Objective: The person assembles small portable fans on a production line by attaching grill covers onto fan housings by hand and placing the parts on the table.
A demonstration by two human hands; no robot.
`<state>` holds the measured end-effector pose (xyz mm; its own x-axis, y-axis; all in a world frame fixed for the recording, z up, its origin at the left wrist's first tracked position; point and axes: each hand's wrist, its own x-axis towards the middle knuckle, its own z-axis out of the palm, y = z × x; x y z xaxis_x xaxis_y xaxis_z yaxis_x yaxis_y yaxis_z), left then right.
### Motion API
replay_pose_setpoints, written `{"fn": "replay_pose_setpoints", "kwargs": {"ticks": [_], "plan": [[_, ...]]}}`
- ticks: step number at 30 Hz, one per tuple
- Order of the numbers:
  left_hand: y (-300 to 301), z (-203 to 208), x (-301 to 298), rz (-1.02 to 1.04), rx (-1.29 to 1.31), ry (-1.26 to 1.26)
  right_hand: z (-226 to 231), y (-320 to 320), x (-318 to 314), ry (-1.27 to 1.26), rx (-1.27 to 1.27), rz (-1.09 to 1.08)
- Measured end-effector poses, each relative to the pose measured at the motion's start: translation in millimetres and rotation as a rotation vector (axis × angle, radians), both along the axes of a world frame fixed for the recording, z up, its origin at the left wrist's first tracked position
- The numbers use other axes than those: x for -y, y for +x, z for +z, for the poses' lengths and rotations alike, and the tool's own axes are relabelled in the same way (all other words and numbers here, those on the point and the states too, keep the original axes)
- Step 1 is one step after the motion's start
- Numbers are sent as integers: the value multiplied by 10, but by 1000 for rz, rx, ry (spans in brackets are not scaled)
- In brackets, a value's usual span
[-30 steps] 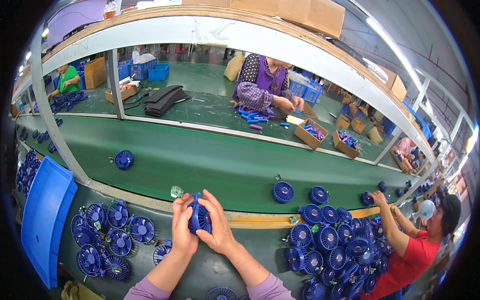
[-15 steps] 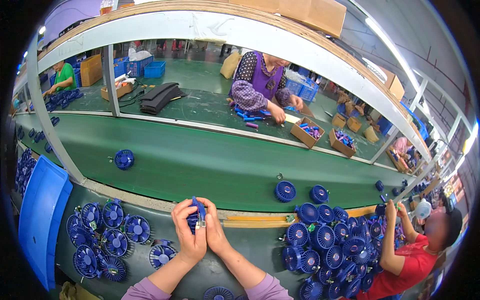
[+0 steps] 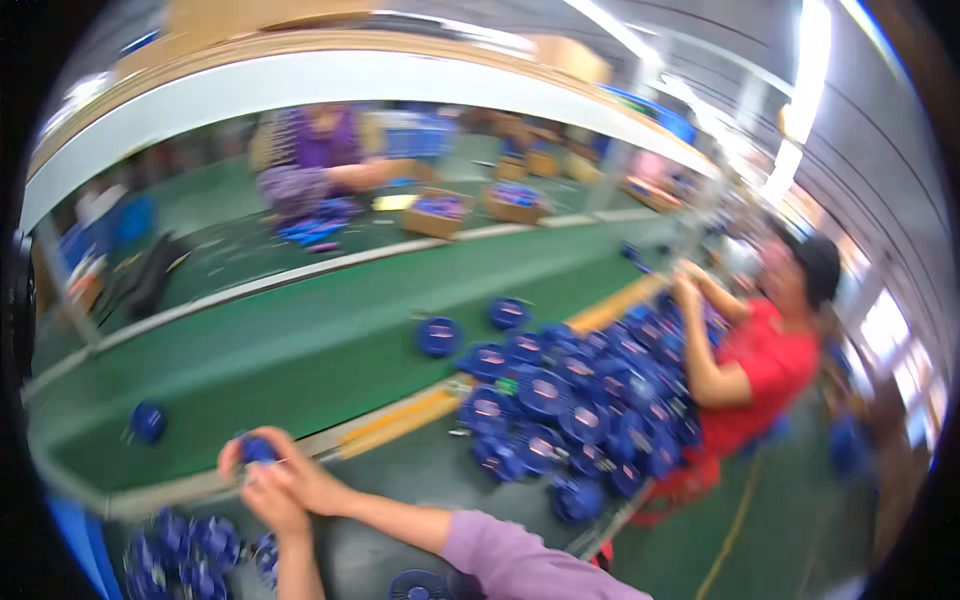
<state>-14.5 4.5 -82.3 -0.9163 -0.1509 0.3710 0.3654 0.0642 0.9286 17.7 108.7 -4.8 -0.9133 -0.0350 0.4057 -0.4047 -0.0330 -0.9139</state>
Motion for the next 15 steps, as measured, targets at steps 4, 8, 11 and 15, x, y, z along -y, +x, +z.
{"fn": "replay_pose_setpoints", "kwargs": {"ticks": [4,8,11,15], "plan": [[205,733,-252,-150,-88,-143,60,-156,-451,184,113,-151],[347,759,-415,-278,-84,-310,-91,-85,-1159,829,96,-908],[277,713,-367,-299,-139,-391,12,492,-1336,792,115,-601],[268,822,-293,-314,-81,-407,-8,1612,-1172,766,57,-13]]}}
